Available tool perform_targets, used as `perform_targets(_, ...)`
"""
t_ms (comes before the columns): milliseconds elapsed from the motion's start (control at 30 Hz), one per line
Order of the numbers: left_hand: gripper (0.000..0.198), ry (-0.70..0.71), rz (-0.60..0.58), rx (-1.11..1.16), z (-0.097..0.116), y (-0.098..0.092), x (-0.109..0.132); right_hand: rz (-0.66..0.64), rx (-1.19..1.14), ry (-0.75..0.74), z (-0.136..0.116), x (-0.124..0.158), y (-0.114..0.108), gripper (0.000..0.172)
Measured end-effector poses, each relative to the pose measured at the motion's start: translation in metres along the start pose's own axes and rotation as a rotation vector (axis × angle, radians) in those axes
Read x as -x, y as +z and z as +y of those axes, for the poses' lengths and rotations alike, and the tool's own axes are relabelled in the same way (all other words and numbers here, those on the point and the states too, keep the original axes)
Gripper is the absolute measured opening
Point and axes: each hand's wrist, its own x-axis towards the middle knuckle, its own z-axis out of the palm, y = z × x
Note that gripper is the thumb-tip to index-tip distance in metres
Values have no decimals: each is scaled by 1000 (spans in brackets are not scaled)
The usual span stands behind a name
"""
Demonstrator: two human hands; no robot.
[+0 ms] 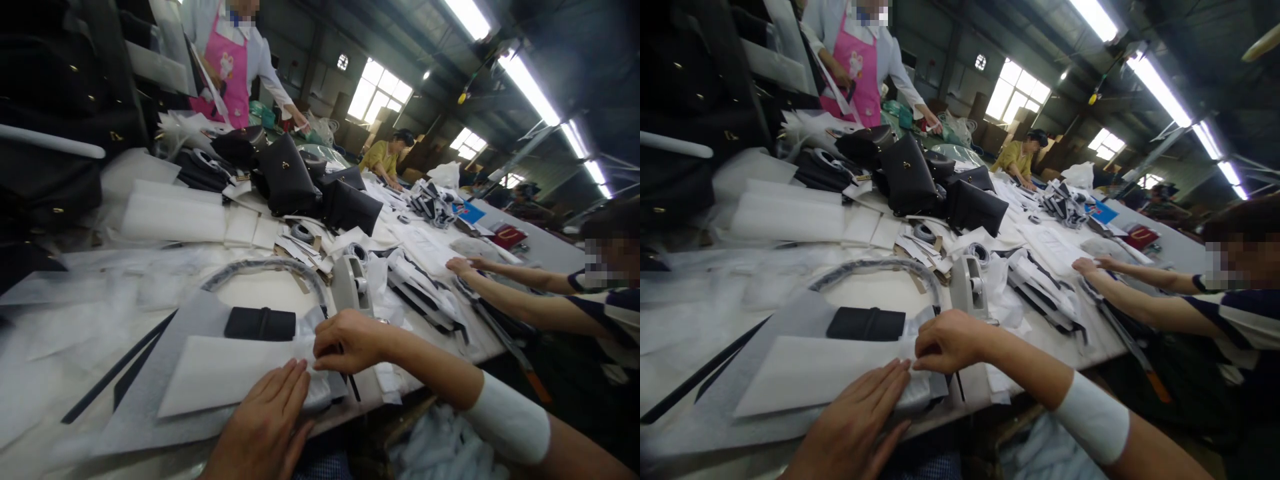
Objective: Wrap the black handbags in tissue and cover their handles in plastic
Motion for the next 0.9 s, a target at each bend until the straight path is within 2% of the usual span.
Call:
perform_targets(167, 39, -15, 25, 8, -1, 3, 1, -200, 151, -19, 20, -42, -2, 15)
perform_targets(367, 35, 10, 41, 5, -5, 8, 2, -412, 352, 54, 7, -78, -8, 20)
perform_targets(433, 34, 12, 41, 0, -6, 9, 1, -450, 427, 91, 5, -87, -10, 27)
perform_targets(500, 34, 19, 41, -9, -6, 11, 2, -470, 459, 131, 10, -92, -12, 42)
perform_targets(600, 35, 31, 59, -27, -7, 13, 2, -485, 389, 194, 29, -96, -12, 62)
perform_targets(767, 34, 42, 66, -56, -9, 16, 3, -471, 217, 300, 64, -102, -12, 58)
perform_targets(900, 34, 45, 50, -52, -11, 19, 4, -513, 80, 339, 82, -112, -8, 52)
